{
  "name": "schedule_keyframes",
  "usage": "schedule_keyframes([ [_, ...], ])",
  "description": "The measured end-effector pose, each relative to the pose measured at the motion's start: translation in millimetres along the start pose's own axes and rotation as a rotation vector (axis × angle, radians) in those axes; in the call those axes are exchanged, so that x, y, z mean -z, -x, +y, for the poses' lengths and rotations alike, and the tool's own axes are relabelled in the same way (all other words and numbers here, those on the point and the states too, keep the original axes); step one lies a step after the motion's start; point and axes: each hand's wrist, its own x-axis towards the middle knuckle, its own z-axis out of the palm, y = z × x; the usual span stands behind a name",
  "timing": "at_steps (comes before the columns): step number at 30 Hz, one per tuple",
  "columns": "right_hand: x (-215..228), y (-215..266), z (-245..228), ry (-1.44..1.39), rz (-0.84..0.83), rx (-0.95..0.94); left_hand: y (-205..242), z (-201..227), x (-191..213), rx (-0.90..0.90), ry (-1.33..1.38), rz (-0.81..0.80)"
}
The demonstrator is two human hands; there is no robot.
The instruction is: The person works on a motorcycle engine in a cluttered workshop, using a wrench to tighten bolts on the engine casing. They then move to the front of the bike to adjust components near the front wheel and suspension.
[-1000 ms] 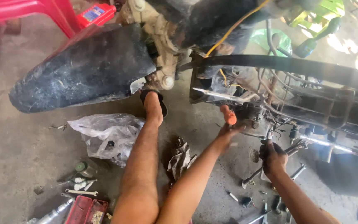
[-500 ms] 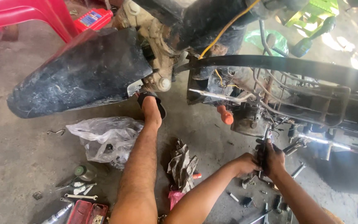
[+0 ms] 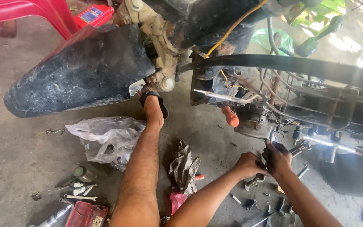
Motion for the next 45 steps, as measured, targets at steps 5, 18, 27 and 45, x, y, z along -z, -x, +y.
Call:
schedule_keyframes([
  [5, 3.0, -11.7, 10.9, -0.04, -0.062, 0.154, -43.0, -68.5, -20.6, -0.071, 0.103, -0.121],
  [18, -8.6, 2.4, -0.4, 0.003, 0.009, -0.001, -22.3, -70.8, 149.6, -0.183, -0.063, 0.663],
  [27, 6.1, -24.2, 14.1, -0.122, -0.038, 0.079, -8.0, -117.4, 402.6, -0.245, 0.172, 1.118],
  [45, -5.4, -3.8, 3.6, -0.076, 0.034, -0.001, 74.5, -23.0, 334.4, -0.169, 0.098, 1.302],
])
